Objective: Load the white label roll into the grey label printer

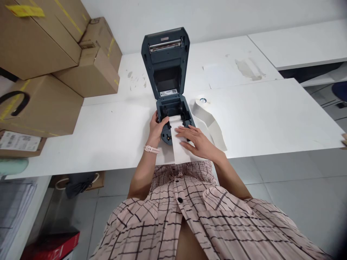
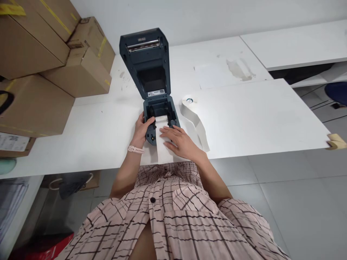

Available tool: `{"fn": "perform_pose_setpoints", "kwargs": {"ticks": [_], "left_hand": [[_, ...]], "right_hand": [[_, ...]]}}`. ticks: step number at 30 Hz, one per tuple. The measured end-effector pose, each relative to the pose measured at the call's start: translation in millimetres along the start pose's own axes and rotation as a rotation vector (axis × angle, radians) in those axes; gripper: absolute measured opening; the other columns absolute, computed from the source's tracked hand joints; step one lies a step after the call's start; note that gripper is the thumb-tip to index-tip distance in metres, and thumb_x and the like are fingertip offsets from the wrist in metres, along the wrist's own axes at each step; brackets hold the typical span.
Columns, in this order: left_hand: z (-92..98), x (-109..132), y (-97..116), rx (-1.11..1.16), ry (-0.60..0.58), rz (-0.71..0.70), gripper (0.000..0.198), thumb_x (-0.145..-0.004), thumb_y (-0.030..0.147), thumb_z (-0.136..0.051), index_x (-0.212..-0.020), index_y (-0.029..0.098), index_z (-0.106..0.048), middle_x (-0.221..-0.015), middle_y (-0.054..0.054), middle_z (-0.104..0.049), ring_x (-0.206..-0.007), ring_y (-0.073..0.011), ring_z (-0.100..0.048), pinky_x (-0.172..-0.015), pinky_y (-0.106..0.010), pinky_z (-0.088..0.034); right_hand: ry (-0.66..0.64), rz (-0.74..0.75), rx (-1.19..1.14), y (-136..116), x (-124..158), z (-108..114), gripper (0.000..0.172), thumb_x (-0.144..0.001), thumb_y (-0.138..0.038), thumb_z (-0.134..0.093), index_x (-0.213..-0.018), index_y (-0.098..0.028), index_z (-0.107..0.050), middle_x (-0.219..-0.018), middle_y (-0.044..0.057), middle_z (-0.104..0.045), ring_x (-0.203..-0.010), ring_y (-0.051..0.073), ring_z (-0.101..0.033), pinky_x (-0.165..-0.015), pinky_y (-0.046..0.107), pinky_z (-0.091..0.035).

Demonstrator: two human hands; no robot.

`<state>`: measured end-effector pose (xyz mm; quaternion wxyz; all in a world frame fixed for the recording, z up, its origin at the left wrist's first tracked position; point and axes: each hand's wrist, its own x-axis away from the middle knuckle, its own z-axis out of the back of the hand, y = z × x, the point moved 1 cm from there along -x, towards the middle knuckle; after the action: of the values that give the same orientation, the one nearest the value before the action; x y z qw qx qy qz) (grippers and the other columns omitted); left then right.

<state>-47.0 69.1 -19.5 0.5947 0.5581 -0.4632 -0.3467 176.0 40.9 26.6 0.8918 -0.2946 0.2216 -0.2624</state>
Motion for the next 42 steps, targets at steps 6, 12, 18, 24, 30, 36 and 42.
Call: {"fn": "perform_pose_setpoints", "kwargs": {"ticks": [6,12,18,24,30,36,42], "left_hand": [[-7.4,77,-9,-0.046,-0.053,0.033,0.095,-0.085,0.048,-0.079,-0.163,0.036,-0.027,-0.164,-0.008,-0.046,-0.148,-0.0322,-0.048,-0.117,-0.046,-0.048],[7.5,116,-11,-0.045,-0.153,0.036,0.097,-0.086,0.058,-0.074,-0.166,0.034,-0.024,-0.171,-0.008,-0.036,-0.155,-0.0329,-0.039,-0.123,-0.046,-0.042],[33.8,96,6,-0.028,0.014,0.007,0.080,-0.094,0.076,-0.043,-0.162,0.033,-0.036,-0.173,-0.008,-0.031,-0.158,-0.0324,-0.034,-0.125,-0.051,-0.038],[18.6,72,33,0.007,0.018,-0.124,0.078,-0.095,0.077,-0.040,-0.160,0.034,-0.040,-0.172,-0.003,-0.035,-0.159,-0.0294,-0.031,-0.128,-0.046,-0.033],[-3.4,72,23,-0.009,-0.022,-0.004,0.098,-0.082,0.058,-0.078,-0.163,0.033,-0.030,-0.175,-0.006,-0.027,-0.159,-0.0332,-0.030,-0.125,-0.045,-0.039],[-1.3,76,13,0.000,-0.086,-0.012,0.074,-0.087,0.056,-0.073,-0.150,0.026,-0.050,-0.155,-0.012,-0.057,-0.144,-0.0339,-0.052,-0.117,-0.048,-0.048],[2.7,88,7,-0.154,-0.018,-0.101,0.069,-0.090,0.060,-0.066,-0.148,0.026,-0.049,-0.152,-0.013,-0.058,-0.135,-0.0298,-0.060,-0.108,-0.043,-0.054]], "right_hand": [[0.575,-0.044,-0.137,13,-55,73,0.055,-0.102,-0.059,-0.054,-0.147,-0.027,-0.054,-0.157,0.007,-0.056,-0.147,0.028,-0.052,-0.123,0.051,-0.044],[0.572,-0.053,-0.500,66,-191,124,0.082,-0.103,-0.075,-0.007,-0.161,-0.022,-0.029,-0.170,0.001,-0.036,-0.160,0.019,-0.030,-0.125,0.038,-0.038],[0.683,-0.032,-0.502,47,-154,99,0.078,-0.097,-0.086,-0.020,-0.135,-0.031,-0.060,-0.146,0.002,-0.063,-0.139,0.023,-0.056,-0.113,0.043,-0.052],[0.916,-0.130,-0.419,14,-48,9,0.029,-0.095,-0.056,-0.065,-0.094,-0.028,-0.067,-0.099,0.003,-0.068,-0.101,0.024,-0.066,-0.097,0.046,-0.056],[0.773,-0.400,-0.584,40,-15,-37,0.070,-0.085,-0.057,-0.075,-0.147,-0.038,-0.049,-0.161,0.005,-0.046,-0.150,0.030,-0.042,-0.122,0.055,-0.039],[0.561,-0.456,-0.986,55,-22,-43,0.094,-0.080,-0.064,-0.075,-0.160,-0.035,-0.035,-0.167,0.007,-0.041,-0.153,0.034,-0.040,-0.126,0.057,-0.035],[0.561,-0.404,-0.895,60,-22,-47,0.095,-0.082,-0.063,-0.071,-0.162,-0.031,-0.030,-0.168,0.010,-0.039,-0.152,0.032,-0.043,-0.123,0.056,-0.040]]}}
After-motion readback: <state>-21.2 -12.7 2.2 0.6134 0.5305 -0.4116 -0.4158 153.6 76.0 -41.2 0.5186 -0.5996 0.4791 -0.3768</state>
